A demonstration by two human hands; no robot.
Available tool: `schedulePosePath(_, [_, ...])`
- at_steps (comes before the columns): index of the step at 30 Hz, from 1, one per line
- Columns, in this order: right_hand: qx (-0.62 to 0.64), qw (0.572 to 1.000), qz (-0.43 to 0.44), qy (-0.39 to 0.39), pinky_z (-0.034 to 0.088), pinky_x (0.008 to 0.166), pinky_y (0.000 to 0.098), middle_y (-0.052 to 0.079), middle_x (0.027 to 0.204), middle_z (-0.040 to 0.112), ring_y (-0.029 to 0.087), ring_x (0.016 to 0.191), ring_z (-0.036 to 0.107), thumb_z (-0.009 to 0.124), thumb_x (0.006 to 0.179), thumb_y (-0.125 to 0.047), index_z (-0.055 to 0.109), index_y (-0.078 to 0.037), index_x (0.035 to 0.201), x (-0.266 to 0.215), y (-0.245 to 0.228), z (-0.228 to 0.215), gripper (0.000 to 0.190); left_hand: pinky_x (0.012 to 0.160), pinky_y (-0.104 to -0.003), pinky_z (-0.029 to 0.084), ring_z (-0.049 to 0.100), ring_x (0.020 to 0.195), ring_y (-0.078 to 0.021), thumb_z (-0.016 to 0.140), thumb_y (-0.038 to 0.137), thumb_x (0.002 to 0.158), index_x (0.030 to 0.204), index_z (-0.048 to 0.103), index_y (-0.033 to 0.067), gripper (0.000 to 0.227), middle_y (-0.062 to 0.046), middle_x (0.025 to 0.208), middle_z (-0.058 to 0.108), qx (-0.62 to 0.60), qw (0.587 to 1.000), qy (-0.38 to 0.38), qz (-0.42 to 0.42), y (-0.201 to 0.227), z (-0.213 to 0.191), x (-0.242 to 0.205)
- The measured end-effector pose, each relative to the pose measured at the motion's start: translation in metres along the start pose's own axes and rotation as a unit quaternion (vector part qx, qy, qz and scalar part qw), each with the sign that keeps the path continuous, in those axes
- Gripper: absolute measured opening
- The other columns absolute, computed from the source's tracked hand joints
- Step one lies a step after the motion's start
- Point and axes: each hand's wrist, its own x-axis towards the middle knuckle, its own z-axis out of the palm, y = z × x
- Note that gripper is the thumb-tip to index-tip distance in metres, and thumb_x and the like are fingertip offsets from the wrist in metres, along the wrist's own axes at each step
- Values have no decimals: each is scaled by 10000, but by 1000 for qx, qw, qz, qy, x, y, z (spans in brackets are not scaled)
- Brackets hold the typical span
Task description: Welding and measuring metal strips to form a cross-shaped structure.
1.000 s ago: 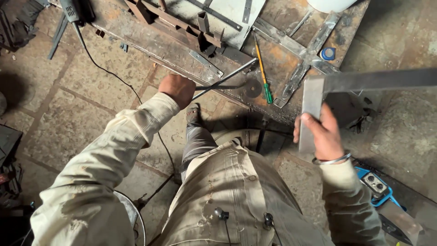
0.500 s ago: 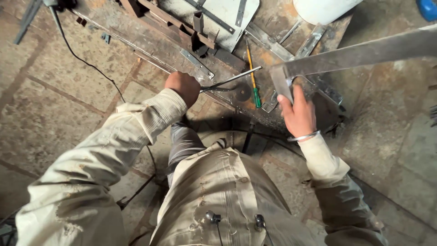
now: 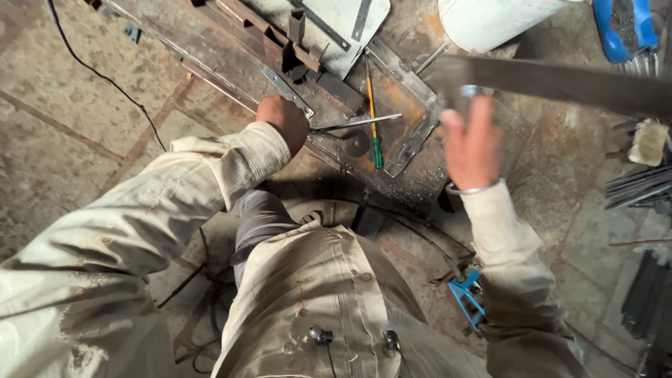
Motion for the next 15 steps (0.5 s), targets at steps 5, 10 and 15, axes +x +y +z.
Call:
schedulePosePath(5, [-70, 977, -144, 141, 560, 737, 474, 246, 923, 672, 433, 861, 688, 595, 1144, -298, 493, -92, 1190, -21, 55, 43, 234, 680, -427, 588, 735, 977, -279, 649, 226, 931, 1017, 812, 154, 197, -36, 1038, 775, 3, 999, 45, -7, 1, 8, 12])
schedulePosePath(10, [63, 994, 87, -18, 472, 516, 388, 146, 756, 634, 286, 611, 634, 648, 1068, -301, 529, -47, 1248, 2, 59, 17, 334, 650, -416, 592, 752, 908, -262, 637, 235, 947, 992, 814, 165, 196, -30, 999, 782, 16, 998, 68, 5, 17, -7, 24])
schedulePosePath(15, [437, 883, 172, 12, 491, 511, 301, 58, 796, 576, 132, 589, 569, 608, 1092, -288, 487, -93, 1204, -60, 91, 12, 255, 675, -424, 579, 747, 894, -272, 625, 254, 953, 962, 814, 188, 200, -45, 971, 783, 0, 995, 95, 17, -18, 17, 14])
